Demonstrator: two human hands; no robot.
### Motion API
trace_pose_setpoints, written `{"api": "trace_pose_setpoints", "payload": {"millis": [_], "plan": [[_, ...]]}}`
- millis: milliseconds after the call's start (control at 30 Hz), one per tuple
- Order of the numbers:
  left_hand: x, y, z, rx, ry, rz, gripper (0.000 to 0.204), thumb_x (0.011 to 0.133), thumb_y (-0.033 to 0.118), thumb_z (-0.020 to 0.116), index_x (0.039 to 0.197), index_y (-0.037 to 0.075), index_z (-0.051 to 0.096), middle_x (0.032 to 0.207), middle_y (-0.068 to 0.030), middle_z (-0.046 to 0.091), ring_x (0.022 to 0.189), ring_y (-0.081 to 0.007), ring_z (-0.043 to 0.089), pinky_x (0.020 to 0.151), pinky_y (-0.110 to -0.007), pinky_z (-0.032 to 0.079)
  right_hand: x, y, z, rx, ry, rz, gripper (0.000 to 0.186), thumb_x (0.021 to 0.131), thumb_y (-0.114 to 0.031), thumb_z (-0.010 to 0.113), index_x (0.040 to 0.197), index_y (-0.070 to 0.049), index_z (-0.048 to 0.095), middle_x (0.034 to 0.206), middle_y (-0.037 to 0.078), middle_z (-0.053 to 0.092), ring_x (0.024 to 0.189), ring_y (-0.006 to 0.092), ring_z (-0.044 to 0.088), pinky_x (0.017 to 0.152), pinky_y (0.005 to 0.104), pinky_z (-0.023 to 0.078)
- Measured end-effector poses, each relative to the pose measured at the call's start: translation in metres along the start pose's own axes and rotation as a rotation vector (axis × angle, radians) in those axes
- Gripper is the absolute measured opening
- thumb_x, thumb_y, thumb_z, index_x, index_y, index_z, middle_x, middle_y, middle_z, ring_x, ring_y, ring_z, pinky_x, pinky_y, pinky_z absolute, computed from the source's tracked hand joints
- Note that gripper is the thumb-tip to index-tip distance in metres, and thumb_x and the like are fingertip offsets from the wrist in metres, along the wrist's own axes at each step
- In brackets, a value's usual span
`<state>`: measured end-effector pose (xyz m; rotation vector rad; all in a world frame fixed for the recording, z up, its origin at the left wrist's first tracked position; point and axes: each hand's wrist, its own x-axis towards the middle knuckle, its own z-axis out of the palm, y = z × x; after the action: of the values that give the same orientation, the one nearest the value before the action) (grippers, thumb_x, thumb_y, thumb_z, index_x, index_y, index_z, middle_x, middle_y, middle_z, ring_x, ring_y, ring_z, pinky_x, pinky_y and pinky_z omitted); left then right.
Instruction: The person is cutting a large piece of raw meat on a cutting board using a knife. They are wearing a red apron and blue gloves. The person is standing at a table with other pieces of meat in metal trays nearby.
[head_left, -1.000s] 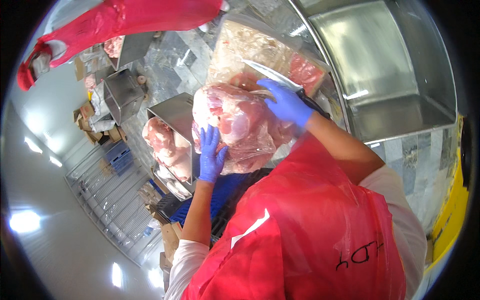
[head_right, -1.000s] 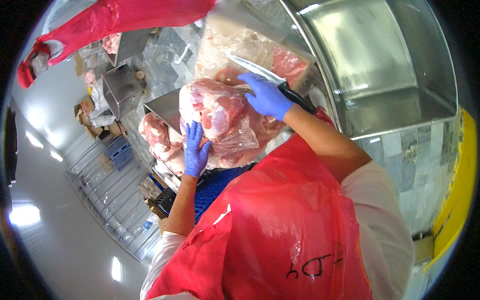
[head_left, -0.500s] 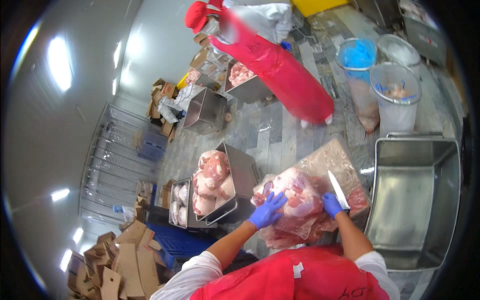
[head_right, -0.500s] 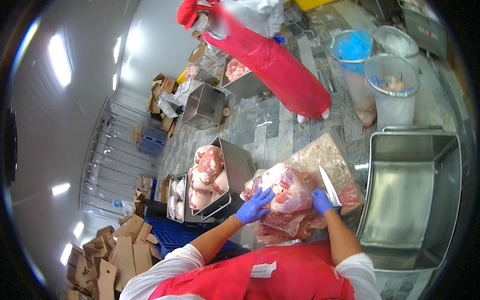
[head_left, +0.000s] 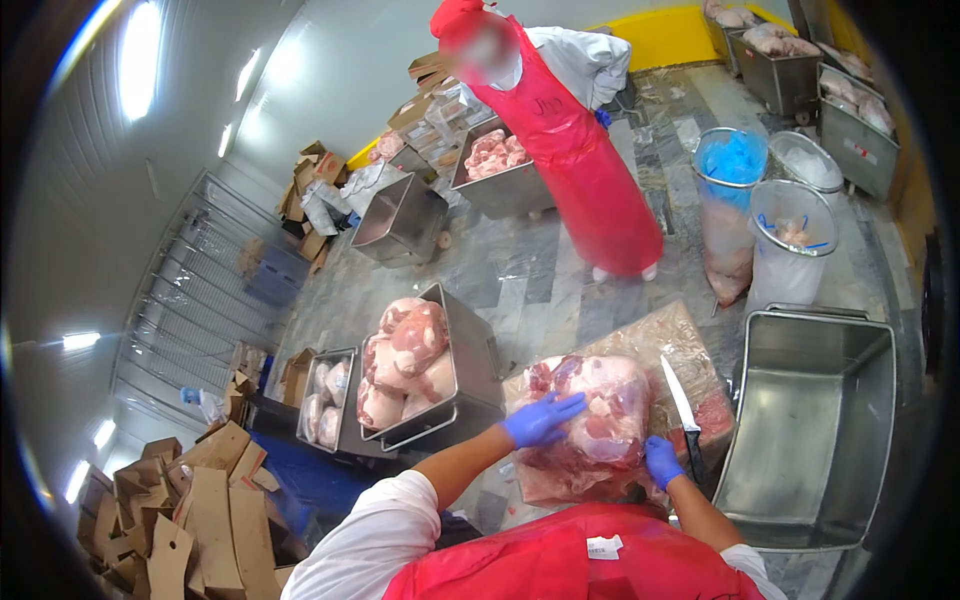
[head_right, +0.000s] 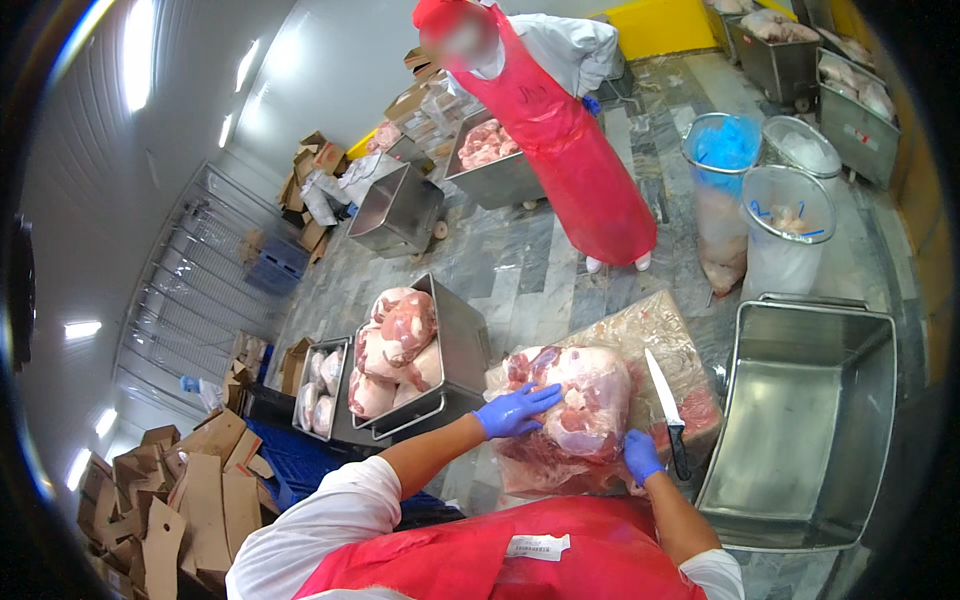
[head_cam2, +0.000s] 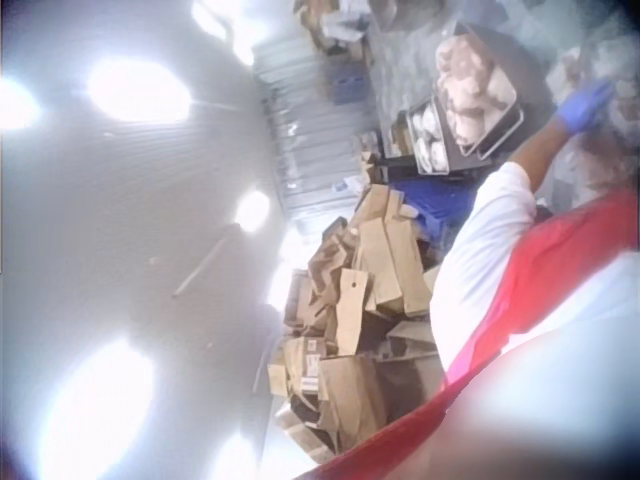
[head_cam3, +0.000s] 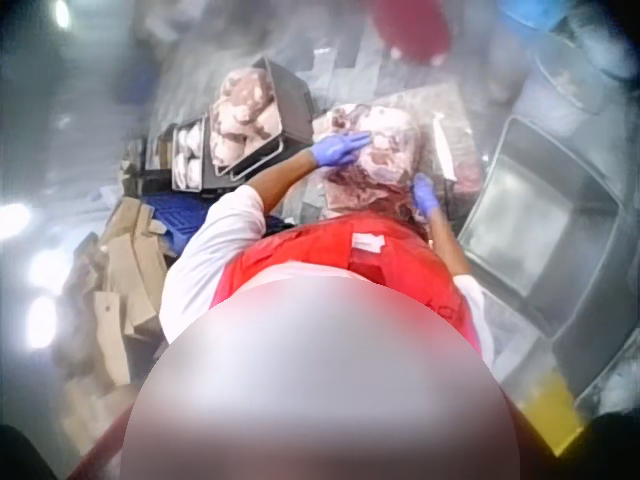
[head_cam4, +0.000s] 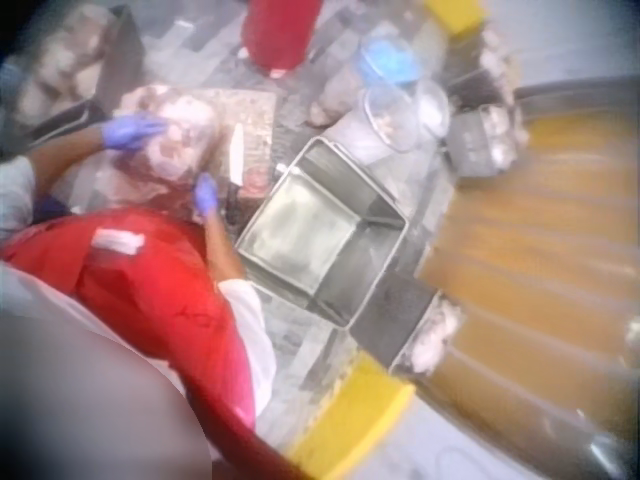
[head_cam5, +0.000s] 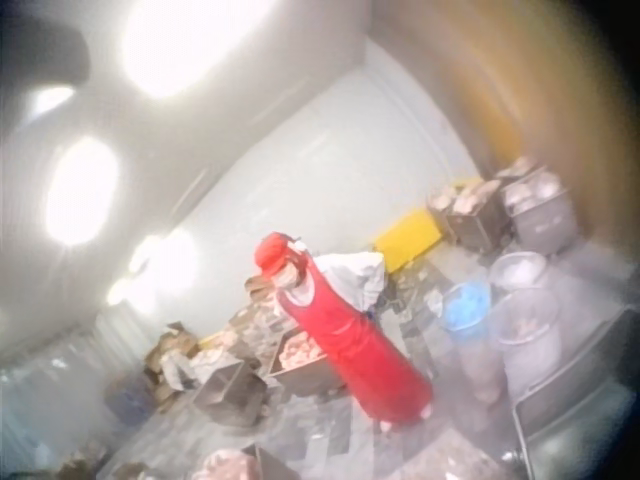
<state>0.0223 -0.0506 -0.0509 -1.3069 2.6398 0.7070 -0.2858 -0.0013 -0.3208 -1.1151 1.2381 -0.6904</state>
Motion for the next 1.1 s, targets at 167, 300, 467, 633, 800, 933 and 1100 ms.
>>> {"api": "trace_pose_setpoints", "payload": {"millis": [167, 300, 467, 633, 800, 933, 1100], "plan": [[0.027, -0.009, -0.010, 0.024, 0.061, 0.075, 0.081, 0.091, 0.022, 0.072, 0.161, 0.019, 0.031, 0.164, -0.0131, 0.035, 0.132, -0.0464, 0.051, 0.112, -0.050, 0.045, -0.017, -0.050, -0.026, 0.146, 0.056, -0.014, 0.019, 0.096, -0.011, 0.052, 0.081, -0.006, 0.063, 0.067, 0.003, 0.054, 0.062, 0.0170, 0.051, 0.055, 0.0360, 0.041], [0.032, -0.011, -0.001, 0.020, 0.146, 0.134, 0.075, 0.091, 0.023, 0.070, 0.158, 0.017, 0.036, 0.161, -0.0120, 0.040, 0.133, -0.0477, 0.051, 0.113, -0.049, 0.043, -0.037, -0.071, -0.010, 0.682, 0.245, 0.456, 0.021, 0.096, -0.020, 0.053, 0.079, -0.010, 0.061, 0.063, 0.002, 0.049, 0.054, 0.0161, 0.046, 0.049, 0.0339, 0.039], [0.031, 0.009, 0.015, 0.098, 0.069, -0.086, 0.082, 0.088, 0.037, 0.072, 0.158, 0.015, 0.036, 0.164, -0.0123, 0.034, 0.144, -0.0523, 0.035, 0.116, -0.063, 0.033, -0.065, -0.068, -0.009, 1.019, 0.149, 0.509, 0.021, 0.096, -0.027, 0.056, 0.078, -0.017, 0.057, 0.063, -0.001, 0.050, 0.049, 0.0142, 0.042, 0.043, 0.0306, 0.033], [0.024, 0.086, -0.017, 0.211, 0.191, 0.128, 0.118, 0.068, 0.064, 0.083, 0.161, 0.015, 0.029, 0.167, -0.0232, 0.021, 0.151, -0.0556, 0.016, 0.117, -0.074, 0.017, -0.092, -0.067, 0.013, 0.977, 0.277, 0.135, 0.012, 0.099, -0.010, 0.053, 0.105, -0.010, 0.063, 0.094, 0.008, 0.066, 0.078, 0.0192, 0.065, 0.064, 0.0339, 0.055], [0.042, 0.098, 0.016, 0.288, 0.188, 0.184, 0.128, 0.062, 0.068, 0.084, 0.161, 0.012, 0.026, 0.166, -0.0246, 0.020, 0.149, -0.0558, 0.022, 0.112, -0.076, 0.025, -0.084, -0.040, 0.044, 0.905, 0.275, 0.074, 0.024, 0.097, -0.001, 0.050, 0.118, -0.004, 0.062, 0.107, 0.010, 0.068, 0.090, 0.0215, 0.066, 0.075, 0.0370, 0.057], [0.052, 0.100, 0.016, 0.272, 0.190, 0.140, 0.126, 0.063, 0.069, 0.083, 0.161, 0.011, 0.028, 0.165, -0.0254, 0.023, 0.146, -0.0560, 0.027, 0.109, -0.075, 0.030, -0.077, -0.042, 0.044, 0.909, 0.347, 0.287, 0.026, 0.096, -0.005, 0.047, 0.112, -0.003, 0.067, 0.096, 0.012, 0.070, 0.088, 0.0256, 0.067, 0.074, 0.0398, 0.057], [0.073, 0.114, -0.009, 0.244, 0.186, -0.042, 0.123, 0.066, 0.074, 0.079, 0.160, 0.010, 0.030, 0.164, -0.0260, 0.024, 0.144, -0.0572, 0.028, 0.109, -0.075, 0.030, -0.027, -0.061, 0.020, 0.674, 0.564, 0.218, 0.035, 0.101, -0.021, 0.044, 0.115, -0.002, 0.070, 0.103, 0.014, 0.071, 0.089, 0.0282, 0.067, 0.080, 0.0440, 0.057]]}}
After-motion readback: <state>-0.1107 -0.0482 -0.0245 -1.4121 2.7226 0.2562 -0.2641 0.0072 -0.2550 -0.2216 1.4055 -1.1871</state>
